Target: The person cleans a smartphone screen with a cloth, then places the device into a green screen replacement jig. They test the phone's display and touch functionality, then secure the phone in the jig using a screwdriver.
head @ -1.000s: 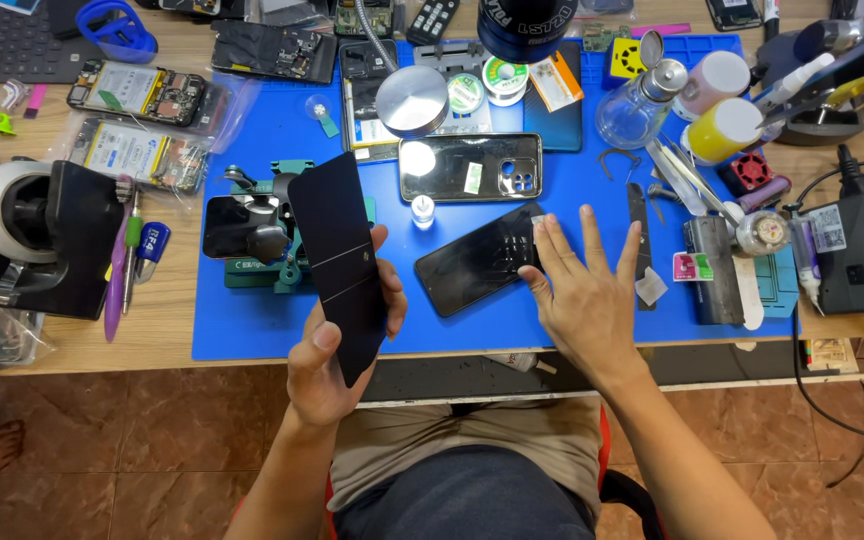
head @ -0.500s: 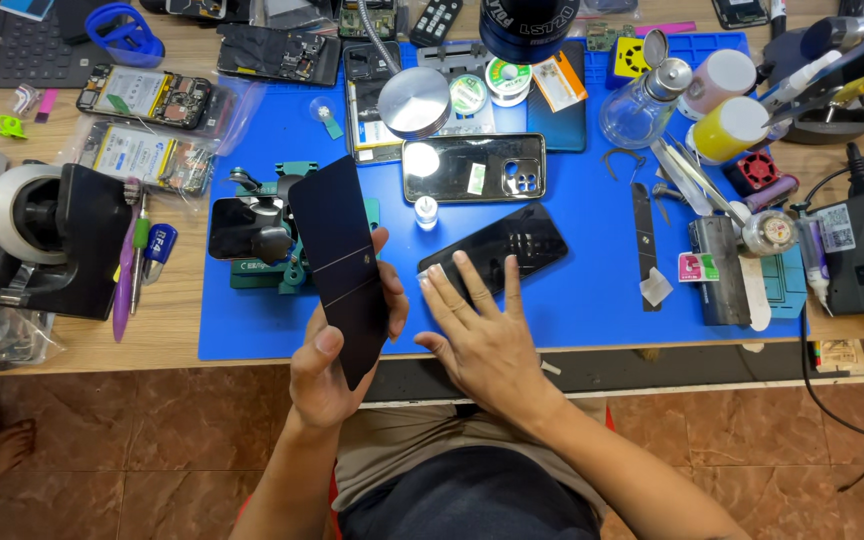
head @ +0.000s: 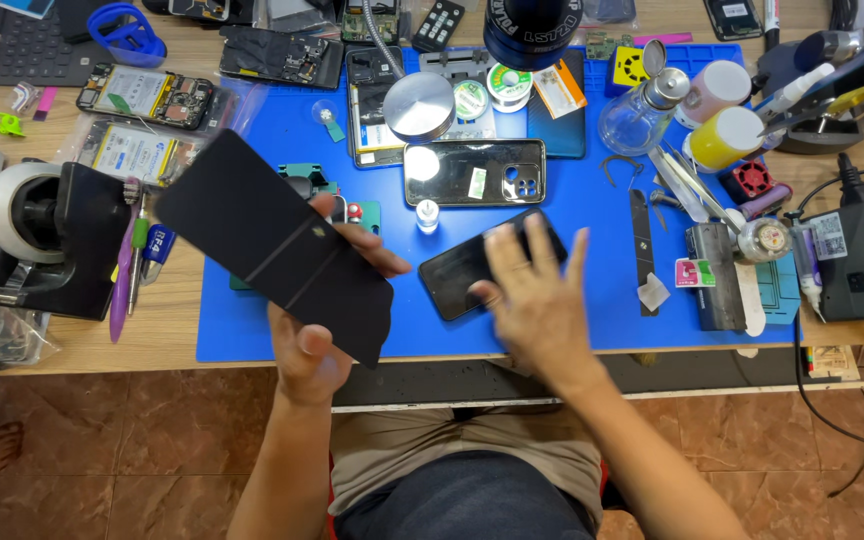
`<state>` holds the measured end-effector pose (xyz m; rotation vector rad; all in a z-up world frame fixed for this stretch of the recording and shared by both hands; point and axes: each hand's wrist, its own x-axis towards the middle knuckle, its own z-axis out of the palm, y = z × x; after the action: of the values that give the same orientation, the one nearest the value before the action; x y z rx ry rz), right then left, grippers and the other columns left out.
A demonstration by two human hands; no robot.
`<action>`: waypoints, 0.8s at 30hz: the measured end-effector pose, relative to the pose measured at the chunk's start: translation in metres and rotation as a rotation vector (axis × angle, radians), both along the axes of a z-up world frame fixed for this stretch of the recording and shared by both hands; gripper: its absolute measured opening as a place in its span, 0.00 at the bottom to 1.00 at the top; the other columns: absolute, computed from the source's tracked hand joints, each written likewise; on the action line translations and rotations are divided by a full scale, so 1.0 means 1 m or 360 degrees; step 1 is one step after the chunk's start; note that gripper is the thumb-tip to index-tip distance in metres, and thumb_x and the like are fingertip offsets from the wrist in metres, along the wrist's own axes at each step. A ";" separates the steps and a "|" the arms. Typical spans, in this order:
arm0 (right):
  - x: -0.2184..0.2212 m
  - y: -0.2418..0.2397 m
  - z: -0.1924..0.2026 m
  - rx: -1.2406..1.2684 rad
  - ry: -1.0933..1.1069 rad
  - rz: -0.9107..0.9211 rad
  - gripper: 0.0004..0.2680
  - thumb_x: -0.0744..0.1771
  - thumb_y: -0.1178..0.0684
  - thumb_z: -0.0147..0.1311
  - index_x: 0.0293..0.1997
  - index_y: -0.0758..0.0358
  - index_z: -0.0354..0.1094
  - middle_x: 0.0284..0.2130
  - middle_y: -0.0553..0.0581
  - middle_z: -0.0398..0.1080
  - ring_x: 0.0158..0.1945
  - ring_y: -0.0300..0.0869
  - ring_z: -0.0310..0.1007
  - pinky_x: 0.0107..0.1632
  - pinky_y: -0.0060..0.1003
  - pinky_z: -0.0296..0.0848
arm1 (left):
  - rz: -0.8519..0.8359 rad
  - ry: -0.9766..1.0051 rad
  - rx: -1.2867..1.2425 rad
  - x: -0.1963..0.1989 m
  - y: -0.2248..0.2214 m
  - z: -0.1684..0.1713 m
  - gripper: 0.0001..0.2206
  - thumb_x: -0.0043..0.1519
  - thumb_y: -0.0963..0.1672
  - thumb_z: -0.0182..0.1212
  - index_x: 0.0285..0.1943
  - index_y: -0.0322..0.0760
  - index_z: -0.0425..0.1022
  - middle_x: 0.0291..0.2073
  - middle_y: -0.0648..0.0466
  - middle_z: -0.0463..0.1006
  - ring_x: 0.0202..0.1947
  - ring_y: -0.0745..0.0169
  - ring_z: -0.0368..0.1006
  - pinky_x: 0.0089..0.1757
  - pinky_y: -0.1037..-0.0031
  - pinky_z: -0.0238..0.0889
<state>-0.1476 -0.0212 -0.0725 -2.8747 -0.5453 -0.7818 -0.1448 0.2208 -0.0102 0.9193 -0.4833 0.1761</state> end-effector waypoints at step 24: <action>-0.004 0.034 0.015 -0.0103 0.0195 0.0434 0.21 0.71 0.37 0.52 0.68 0.58 0.68 0.66 0.55 0.70 0.75 0.59 0.57 0.72 0.76 0.40 | 0.0025 0.0003 0.0183 -0.001 -0.009 0.016 0.48 0.67 0.59 0.67 0.82 0.29 0.43 0.61 0.44 0.71 0.60 0.42 0.77 0.67 0.53 0.63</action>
<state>-0.1518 0.0124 -0.0572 -2.7955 -0.9363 -0.5513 -0.1460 0.2118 0.0057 1.0361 -0.4882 0.1630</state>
